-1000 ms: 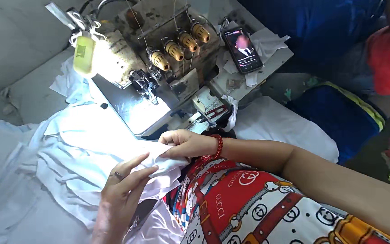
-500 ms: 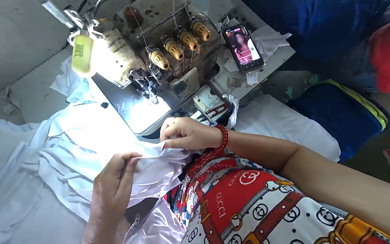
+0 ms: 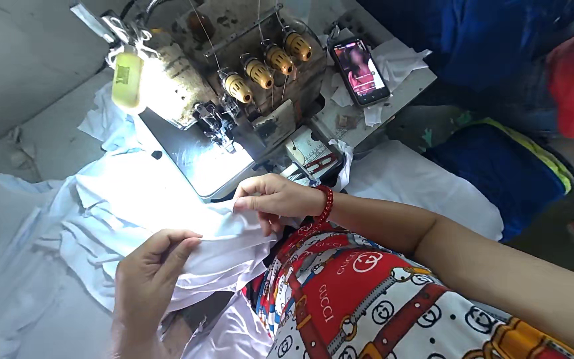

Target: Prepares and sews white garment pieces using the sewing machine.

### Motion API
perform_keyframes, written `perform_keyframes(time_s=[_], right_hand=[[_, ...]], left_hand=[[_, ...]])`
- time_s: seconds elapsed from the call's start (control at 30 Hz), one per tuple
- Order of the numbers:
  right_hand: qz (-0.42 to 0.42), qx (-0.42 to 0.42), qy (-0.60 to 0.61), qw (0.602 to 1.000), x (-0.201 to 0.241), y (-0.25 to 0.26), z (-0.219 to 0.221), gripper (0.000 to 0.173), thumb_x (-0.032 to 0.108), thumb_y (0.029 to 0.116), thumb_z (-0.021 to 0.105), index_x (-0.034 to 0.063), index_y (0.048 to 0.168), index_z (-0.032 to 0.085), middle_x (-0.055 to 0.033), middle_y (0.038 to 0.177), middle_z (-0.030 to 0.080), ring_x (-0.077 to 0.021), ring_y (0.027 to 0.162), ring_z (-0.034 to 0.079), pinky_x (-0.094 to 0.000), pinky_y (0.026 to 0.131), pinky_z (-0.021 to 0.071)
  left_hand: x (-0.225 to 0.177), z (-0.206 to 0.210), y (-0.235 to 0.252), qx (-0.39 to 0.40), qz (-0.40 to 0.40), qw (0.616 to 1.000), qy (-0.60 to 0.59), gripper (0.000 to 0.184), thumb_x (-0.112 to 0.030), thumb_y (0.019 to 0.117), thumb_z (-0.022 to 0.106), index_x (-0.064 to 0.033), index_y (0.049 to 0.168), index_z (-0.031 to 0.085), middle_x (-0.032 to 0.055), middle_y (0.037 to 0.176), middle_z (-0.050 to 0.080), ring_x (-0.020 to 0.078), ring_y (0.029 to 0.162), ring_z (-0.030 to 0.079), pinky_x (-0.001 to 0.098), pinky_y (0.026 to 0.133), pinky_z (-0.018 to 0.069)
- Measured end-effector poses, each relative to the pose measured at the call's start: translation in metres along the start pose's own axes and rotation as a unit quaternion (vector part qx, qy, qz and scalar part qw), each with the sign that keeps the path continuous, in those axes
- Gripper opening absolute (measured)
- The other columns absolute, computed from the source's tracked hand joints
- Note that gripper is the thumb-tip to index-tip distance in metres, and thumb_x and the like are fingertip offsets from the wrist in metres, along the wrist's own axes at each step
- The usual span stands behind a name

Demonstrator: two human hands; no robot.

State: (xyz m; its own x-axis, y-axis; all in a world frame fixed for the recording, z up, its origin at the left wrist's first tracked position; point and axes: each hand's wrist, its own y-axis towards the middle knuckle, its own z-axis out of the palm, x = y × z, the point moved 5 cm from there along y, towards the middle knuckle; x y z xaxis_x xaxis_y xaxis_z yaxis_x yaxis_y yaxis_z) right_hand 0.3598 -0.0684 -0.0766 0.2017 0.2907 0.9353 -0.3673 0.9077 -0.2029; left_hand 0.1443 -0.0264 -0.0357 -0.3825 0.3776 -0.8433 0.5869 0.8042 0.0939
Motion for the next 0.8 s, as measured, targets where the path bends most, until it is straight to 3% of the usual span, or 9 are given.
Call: perform_keyframes(time_s=[0.1, 0.17, 0.3, 0.37, 0.47, 0.57, 0.63, 0.73, 0.8], right_hand=[[-0.013, -0.002, 0.030, 0.999, 0.004, 0.001, 0.003, 0.015, 0.008, 0.1067, 0.051, -0.0036, 0.103, 0.060, -0.0032, 0.069, 0.062, -0.0042, 0.050, 0.058, -0.0190, 0.050, 0.0529], [-0.012, -0.002, 0.035, 0.999, 0.004, 0.002, 0.004, 0.012, 0.005, 0.1056, 0.051, -0.0038, 0.105, 0.059, -0.0033, 0.071, 0.062, -0.0033, 0.050, 0.057, -0.0182, 0.050, 0.0519], [-0.014, -0.004, 0.047, 0.999, -0.004, 0.003, 0.002, 0.015, 0.009, 0.1067, 0.050, -0.0023, 0.102, 0.060, -0.0016, 0.068, 0.060, -0.0031, 0.050, 0.057, -0.0179, 0.050, 0.0513], [-0.015, -0.009, 0.051, 0.999, -0.007, 0.003, 0.002, 0.016, 0.011, 0.1071, 0.051, -0.0005, 0.100, 0.059, -0.0011, 0.068, 0.061, -0.0034, 0.051, 0.058, -0.0179, 0.051, 0.0520], [-0.010, -0.009, 0.048, 0.999, -0.005, 0.004, 0.002, 0.015, 0.011, 0.1075, 0.050, 0.0000, 0.101, 0.058, -0.0029, 0.069, 0.061, -0.0052, 0.052, 0.060, -0.0192, 0.051, 0.0532], [-0.014, 0.002, 0.046, 0.999, -0.001, 0.005, 0.006, 0.014, 0.008, 0.1070, 0.050, -0.0015, 0.102, 0.058, -0.0028, 0.068, 0.061, -0.0047, 0.050, 0.059, -0.0191, 0.051, 0.0531], [-0.031, -0.011, 0.051, 0.998, 0.000, 0.008, 0.007, 0.012, 0.006, 0.1062, 0.050, -0.0024, 0.104, 0.058, -0.0029, 0.073, 0.063, -0.0049, 0.057, 0.062, -0.0195, 0.056, 0.0547], [-0.068, -0.050, 0.090, 0.992, 0.001, 0.011, 0.010, 0.011, 0.005, 0.1065, 0.048, -0.0023, 0.106, 0.056, -0.0043, 0.085, 0.066, -0.0066, 0.073, 0.067, -0.0229, 0.071, 0.0581], [-0.096, -0.053, 0.103, 0.989, 0.002, 0.010, 0.016, 0.010, 0.004, 0.1064, 0.047, -0.0016, 0.105, 0.055, -0.0030, 0.083, 0.065, -0.0053, 0.074, 0.067, -0.0226, 0.072, 0.0581]], left_hand=[[-0.003, 0.001, 0.003, -0.043, -0.021, 0.998, -0.029, 0.017, -0.037, 0.0864, 0.078, -0.0254, 0.091, 0.066, -0.0233, 0.080, 0.065, -0.0120, 0.069, 0.059, 0.0062, 0.061, 0.0482], [-0.002, 0.001, 0.002, -0.025, -0.039, 0.996, -0.080, 0.022, -0.038, 0.0816, 0.082, -0.0313, 0.095, 0.065, -0.0239, 0.084, 0.067, -0.0102, 0.072, 0.062, 0.0078, 0.063, 0.0518], [0.002, -0.001, -0.006, 0.077, -0.037, 0.975, -0.206, 0.026, -0.029, 0.0902, 0.077, -0.0313, 0.116, 0.071, -0.0174, 0.103, 0.074, -0.0043, 0.087, 0.069, 0.0133, 0.076, 0.0581], [0.004, -0.002, -0.010, 0.087, -0.029, 0.971, -0.219, 0.027, -0.023, 0.0935, 0.072, -0.0295, 0.119, 0.073, -0.0149, 0.107, 0.075, -0.0026, 0.091, 0.070, 0.0148, 0.081, 0.0583], [0.007, -0.002, -0.008, 0.043, -0.028, 0.986, -0.160, 0.014, -0.030, 0.0964, 0.069, -0.0299, 0.109, 0.074, -0.0176, 0.097, 0.074, -0.0056, 0.081, 0.068, 0.0118, 0.072, 0.0567], [0.005, -0.002, -0.003, -0.031, -0.018, 0.996, -0.080, 0.005, -0.027, 0.0968, 0.068, -0.0254, 0.101, 0.071, -0.0222, 0.089, 0.071, -0.0094, 0.075, 0.064, 0.0092, 0.067, 0.0536], [-0.009, 0.004, -0.001, -0.046, 0.020, 0.997, -0.062, 0.008, -0.031, 0.0967, 0.069, -0.0242, 0.100, 0.072, -0.0225, 0.090, 0.071, -0.0100, 0.077, 0.065, 0.0088, 0.068, 0.0535], [-0.041, 0.028, 0.002, 0.001, 0.097, 0.994, -0.055, 0.010, -0.036, 0.0966, 0.070, -0.0285, 0.100, 0.075, -0.0208, 0.098, 0.067, -0.0105, 0.088, 0.061, 0.0064, 0.075, 0.0500], [-0.048, 0.037, 0.005, -0.016, 0.108, 0.993, -0.036, 0.007, -0.035, 0.0942, 0.073, -0.0295, 0.098, 0.076, -0.0186, 0.099, 0.065, -0.0098, 0.090, 0.059, 0.0067, 0.077, 0.0477]])
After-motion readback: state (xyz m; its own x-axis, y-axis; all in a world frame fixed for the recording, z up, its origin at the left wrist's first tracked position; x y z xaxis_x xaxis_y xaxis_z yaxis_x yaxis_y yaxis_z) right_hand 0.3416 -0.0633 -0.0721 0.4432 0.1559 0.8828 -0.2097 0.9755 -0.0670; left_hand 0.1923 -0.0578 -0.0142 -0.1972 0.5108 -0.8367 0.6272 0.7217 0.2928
